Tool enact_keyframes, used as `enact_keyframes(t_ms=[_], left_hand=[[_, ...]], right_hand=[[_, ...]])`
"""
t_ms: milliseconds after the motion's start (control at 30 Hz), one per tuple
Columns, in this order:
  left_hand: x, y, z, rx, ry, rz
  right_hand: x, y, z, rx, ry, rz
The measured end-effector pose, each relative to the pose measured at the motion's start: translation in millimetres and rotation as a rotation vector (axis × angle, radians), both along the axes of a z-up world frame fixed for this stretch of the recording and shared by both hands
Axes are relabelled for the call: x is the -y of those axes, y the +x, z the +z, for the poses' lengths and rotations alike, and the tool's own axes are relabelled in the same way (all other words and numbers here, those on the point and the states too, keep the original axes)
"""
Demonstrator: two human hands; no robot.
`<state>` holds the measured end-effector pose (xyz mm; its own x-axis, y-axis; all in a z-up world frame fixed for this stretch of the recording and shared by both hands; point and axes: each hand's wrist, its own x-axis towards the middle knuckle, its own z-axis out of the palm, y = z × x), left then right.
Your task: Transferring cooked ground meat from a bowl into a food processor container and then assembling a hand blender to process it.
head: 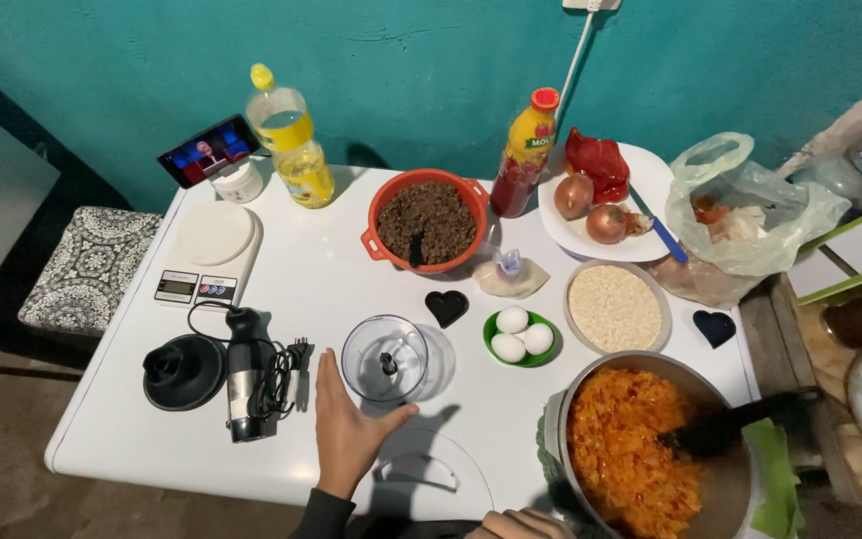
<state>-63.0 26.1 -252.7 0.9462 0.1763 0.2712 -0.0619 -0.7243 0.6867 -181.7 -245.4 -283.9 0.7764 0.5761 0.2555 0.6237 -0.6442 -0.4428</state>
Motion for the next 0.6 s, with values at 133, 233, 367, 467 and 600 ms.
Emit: enact_keyframes(t_ms=[133,233,367,467,600], left_hand=[[8,9,-11,-0.034,-0.062,0.016],[8,18,-10,-0.149,-0.112,0.051],[-3,27,-16,-0.191,-0.158,0.053],[-23,38,-13,-0.259,-0.124,-0.033],[-51,52,-12,-0.367,-0.106,-0.192]], right_hand=[[6,17,-5,-0.162,-0.011,0.099],[-1,40,25,-0.275,-0.013,0.16],[-18,74,84,-0.686,-0.166,0.018],[-21,84,84,-0.744,-0.209,-0.077],[-23,92,72,-0.894,-0.201,-0.112]])
